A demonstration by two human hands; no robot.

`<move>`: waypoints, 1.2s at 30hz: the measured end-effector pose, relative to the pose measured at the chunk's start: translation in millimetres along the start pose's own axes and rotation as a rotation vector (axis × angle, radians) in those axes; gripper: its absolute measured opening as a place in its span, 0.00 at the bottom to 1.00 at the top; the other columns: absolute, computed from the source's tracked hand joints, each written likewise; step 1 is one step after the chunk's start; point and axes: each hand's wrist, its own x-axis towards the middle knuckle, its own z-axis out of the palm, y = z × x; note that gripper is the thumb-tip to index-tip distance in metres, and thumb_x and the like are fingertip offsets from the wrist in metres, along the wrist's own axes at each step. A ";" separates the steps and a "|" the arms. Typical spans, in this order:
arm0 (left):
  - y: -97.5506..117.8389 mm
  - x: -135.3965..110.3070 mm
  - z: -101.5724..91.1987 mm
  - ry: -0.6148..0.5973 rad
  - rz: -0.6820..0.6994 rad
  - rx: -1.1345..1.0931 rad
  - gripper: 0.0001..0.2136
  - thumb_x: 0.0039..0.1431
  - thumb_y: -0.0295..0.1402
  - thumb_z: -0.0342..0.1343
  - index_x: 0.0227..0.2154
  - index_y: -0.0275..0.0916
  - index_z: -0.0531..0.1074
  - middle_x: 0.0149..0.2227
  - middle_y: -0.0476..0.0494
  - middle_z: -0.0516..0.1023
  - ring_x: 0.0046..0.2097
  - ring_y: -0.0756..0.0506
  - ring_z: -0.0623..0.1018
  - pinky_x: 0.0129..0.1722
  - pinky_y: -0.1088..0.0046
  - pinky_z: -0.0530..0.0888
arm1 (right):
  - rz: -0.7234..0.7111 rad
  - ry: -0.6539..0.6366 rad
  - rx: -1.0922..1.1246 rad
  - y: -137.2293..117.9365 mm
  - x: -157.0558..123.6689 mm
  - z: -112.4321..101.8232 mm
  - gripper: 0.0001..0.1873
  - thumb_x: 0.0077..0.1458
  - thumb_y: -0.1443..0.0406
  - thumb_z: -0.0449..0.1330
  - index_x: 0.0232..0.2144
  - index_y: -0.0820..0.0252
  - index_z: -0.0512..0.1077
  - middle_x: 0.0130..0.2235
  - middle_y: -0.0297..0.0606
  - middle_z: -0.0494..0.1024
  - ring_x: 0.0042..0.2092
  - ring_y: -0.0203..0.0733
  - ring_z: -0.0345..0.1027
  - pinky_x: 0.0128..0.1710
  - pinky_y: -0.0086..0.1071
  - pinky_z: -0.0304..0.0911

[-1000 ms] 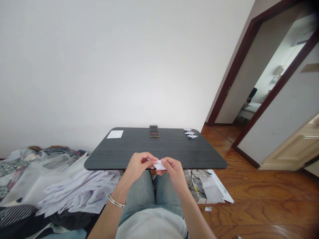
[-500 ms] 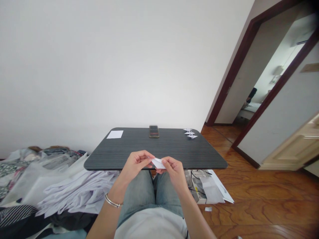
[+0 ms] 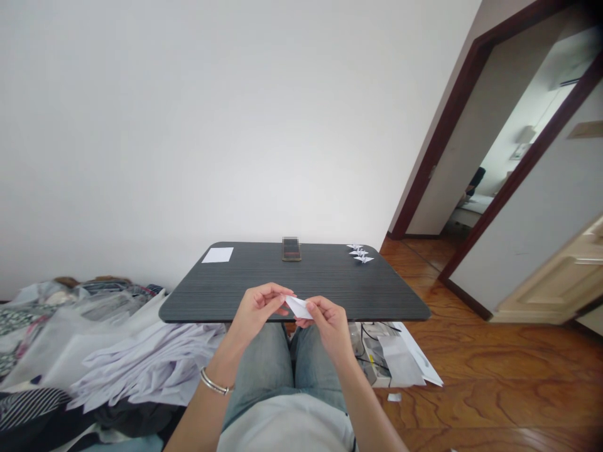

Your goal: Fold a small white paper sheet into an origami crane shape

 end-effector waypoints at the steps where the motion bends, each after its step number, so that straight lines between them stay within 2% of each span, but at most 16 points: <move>1: -0.8 0.2 -0.1 0.006 0.001 -0.011 0.09 0.46 0.34 0.60 0.29 0.33 0.74 0.30 0.44 0.79 0.31 0.49 0.76 0.30 0.76 0.74 | -0.006 0.002 -0.007 0.1 -0.2 0.1 0.13 0.52 0.56 0.58 0.26 0.60 0.71 0.22 0.34 0.76 0.23 0.39 0.70 0.23 0.29 0.65; 13: -2.4 0.5 0.5 0.066 0.012 -0.055 0.10 0.42 0.29 0.63 0.29 0.34 0.70 0.29 0.45 0.79 0.31 0.49 0.76 0.32 0.75 0.72 | -0.046 0.009 -0.075 -1.1 -2.2 1.2 0.12 0.53 0.59 0.56 0.26 0.61 0.71 0.22 0.35 0.76 0.24 0.38 0.70 0.23 0.27 0.63; 24: -1.6 0.8 -1.1 0.028 0.034 -0.030 0.06 0.47 0.31 0.59 0.27 0.33 0.76 0.27 0.46 0.77 0.30 0.50 0.75 0.33 0.76 0.72 | -0.052 0.002 -0.059 -1.5 -2.1 0.2 0.12 0.53 0.59 0.56 0.26 0.61 0.71 0.21 0.34 0.75 0.23 0.38 0.70 0.24 0.27 0.64; 30: -2.4 0.6 0.2 0.027 0.017 -0.058 0.09 0.47 0.32 0.60 0.32 0.34 0.75 0.29 0.46 0.78 0.31 0.50 0.75 0.33 0.76 0.72 | -0.035 0.019 -0.053 -0.7 -2.0 0.9 0.12 0.53 0.58 0.56 0.25 0.61 0.70 0.21 0.34 0.75 0.23 0.38 0.70 0.22 0.26 0.62; 36: -6.7 2.6 3.0 0.010 0.007 -0.064 0.06 0.44 0.30 0.61 0.25 0.33 0.73 0.25 0.48 0.76 0.28 0.51 0.73 0.31 0.77 0.70 | -0.039 0.011 -0.042 0.1 -1.5 2.9 0.13 0.53 0.58 0.56 0.25 0.61 0.70 0.21 0.34 0.74 0.22 0.36 0.67 0.20 0.26 0.59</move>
